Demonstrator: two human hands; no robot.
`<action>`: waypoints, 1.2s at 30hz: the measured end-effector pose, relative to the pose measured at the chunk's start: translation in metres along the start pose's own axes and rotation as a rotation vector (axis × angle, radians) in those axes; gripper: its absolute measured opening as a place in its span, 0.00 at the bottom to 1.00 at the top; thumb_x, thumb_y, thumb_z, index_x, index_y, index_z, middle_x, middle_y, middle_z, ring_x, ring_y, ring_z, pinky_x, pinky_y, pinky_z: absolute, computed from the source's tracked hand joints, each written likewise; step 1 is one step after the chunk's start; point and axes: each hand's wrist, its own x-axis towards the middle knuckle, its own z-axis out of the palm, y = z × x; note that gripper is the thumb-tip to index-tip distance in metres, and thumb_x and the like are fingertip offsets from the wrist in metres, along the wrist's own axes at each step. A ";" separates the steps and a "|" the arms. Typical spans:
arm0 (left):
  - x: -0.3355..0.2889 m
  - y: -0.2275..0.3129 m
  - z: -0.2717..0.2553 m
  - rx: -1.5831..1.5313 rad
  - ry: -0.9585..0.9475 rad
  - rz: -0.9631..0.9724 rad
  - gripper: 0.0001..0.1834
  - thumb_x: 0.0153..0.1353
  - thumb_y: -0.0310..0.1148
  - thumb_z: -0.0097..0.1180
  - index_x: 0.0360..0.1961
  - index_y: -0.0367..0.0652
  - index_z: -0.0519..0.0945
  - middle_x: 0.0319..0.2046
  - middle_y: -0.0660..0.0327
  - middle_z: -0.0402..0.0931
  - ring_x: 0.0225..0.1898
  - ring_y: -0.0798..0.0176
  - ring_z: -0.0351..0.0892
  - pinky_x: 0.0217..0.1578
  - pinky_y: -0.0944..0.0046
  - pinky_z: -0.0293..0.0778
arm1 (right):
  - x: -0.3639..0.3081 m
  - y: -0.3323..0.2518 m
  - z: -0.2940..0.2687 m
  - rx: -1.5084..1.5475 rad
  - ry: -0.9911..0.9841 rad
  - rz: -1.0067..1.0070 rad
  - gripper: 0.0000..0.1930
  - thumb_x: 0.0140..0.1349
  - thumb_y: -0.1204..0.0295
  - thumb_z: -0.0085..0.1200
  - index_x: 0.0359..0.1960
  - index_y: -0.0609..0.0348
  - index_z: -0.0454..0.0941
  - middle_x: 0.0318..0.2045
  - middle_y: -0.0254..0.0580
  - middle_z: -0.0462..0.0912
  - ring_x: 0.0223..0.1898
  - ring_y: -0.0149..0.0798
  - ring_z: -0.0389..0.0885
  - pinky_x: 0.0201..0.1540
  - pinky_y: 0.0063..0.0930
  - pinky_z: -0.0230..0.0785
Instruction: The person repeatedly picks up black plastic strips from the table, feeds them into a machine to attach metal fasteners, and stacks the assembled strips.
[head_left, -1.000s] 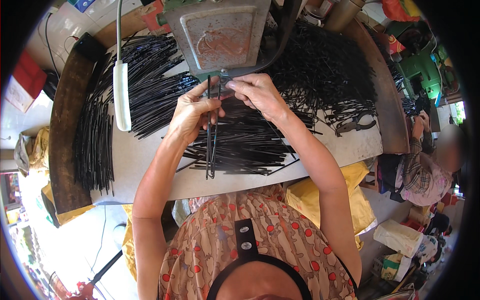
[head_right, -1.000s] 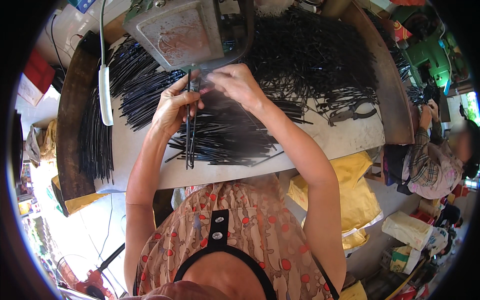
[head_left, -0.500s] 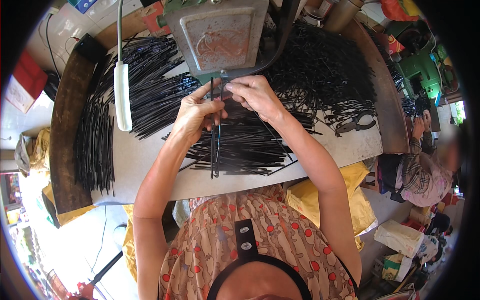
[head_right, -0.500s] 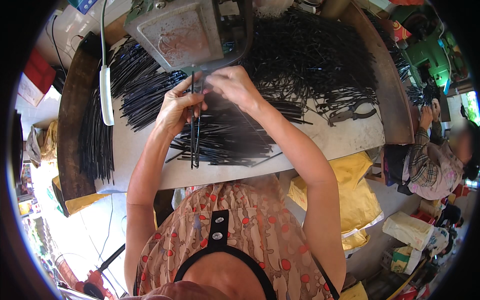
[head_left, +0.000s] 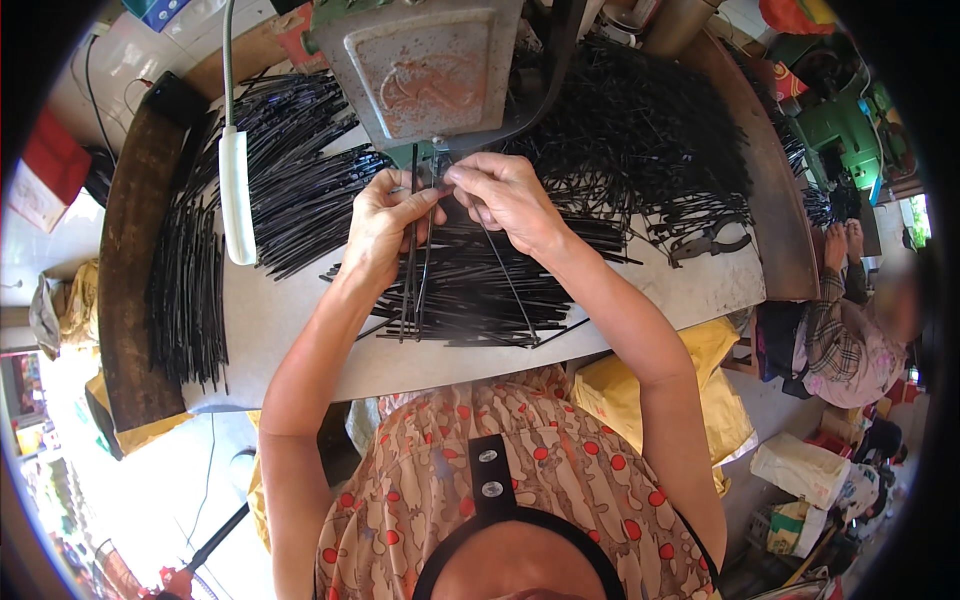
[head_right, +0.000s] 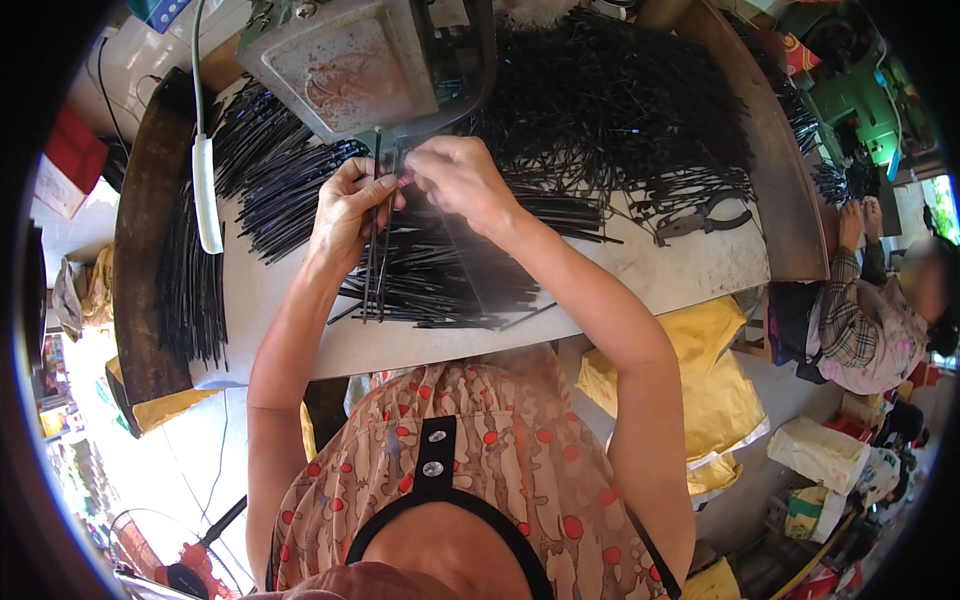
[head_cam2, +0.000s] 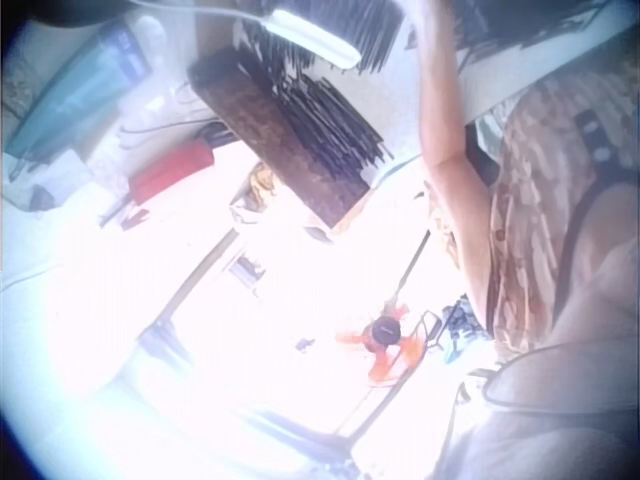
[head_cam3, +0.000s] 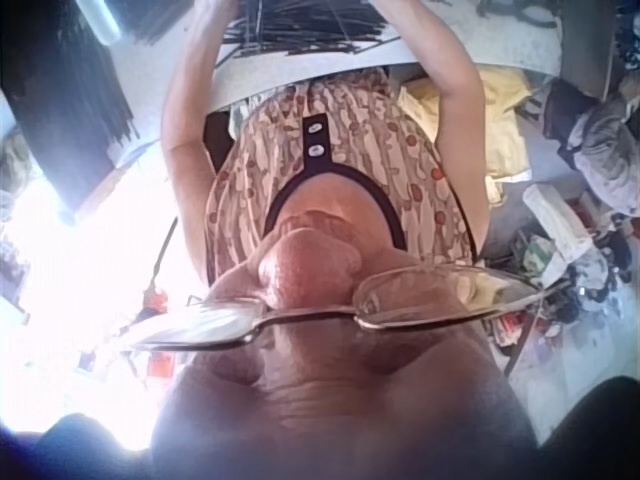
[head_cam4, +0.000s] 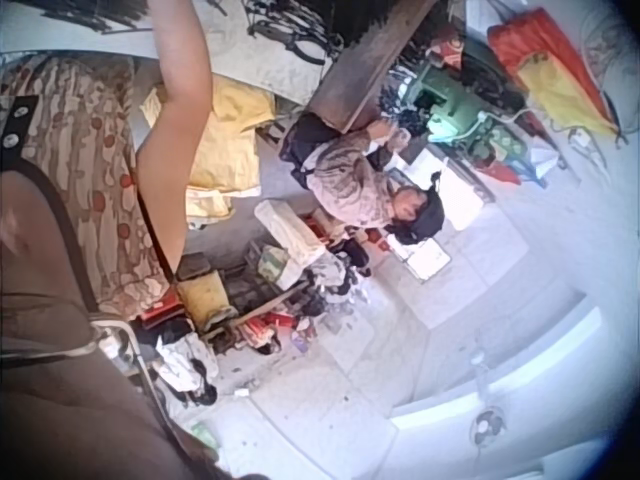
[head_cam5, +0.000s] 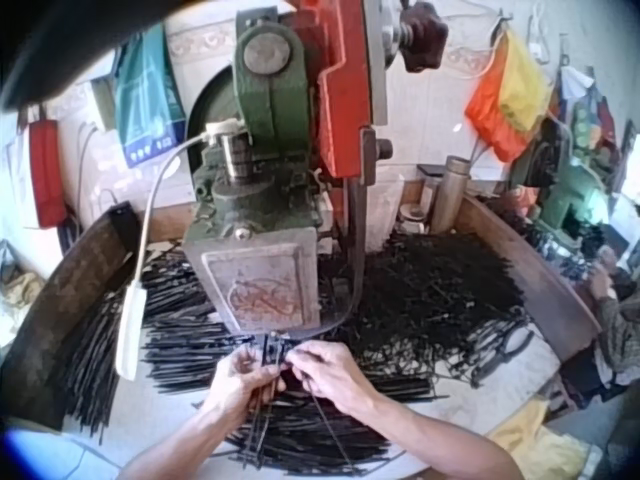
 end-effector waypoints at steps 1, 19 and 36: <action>0.001 0.000 0.002 0.001 -0.001 0.001 0.11 0.50 0.28 0.57 0.30 0.40 0.67 0.18 0.59 0.74 0.12 0.75 0.65 0.09 0.79 0.52 | 0.002 0.001 0.000 0.006 0.002 -0.014 0.09 0.59 0.71 0.47 0.28 0.66 0.73 0.15 0.31 0.67 0.13 0.19 0.59 0.12 0.12 0.46; 0.006 -0.010 0.009 -0.123 0.072 0.085 0.10 0.51 0.23 0.54 0.31 0.37 0.66 0.18 0.58 0.73 0.15 0.73 0.64 0.16 0.77 0.58 | 0.010 0.012 0.009 0.000 0.020 -0.097 0.09 0.59 0.73 0.45 0.24 0.66 0.71 0.16 0.39 0.72 0.11 0.20 0.59 0.11 0.13 0.46; 0.006 0.000 0.006 -0.183 0.104 -0.005 0.10 0.50 0.21 0.53 0.32 0.36 0.66 0.18 0.57 0.72 0.12 0.75 0.62 0.11 0.78 0.55 | -0.009 -0.009 -0.037 -0.307 0.180 -0.041 0.09 0.57 0.71 0.49 0.31 0.66 0.76 0.19 0.37 0.75 0.14 0.23 0.70 0.12 0.13 0.58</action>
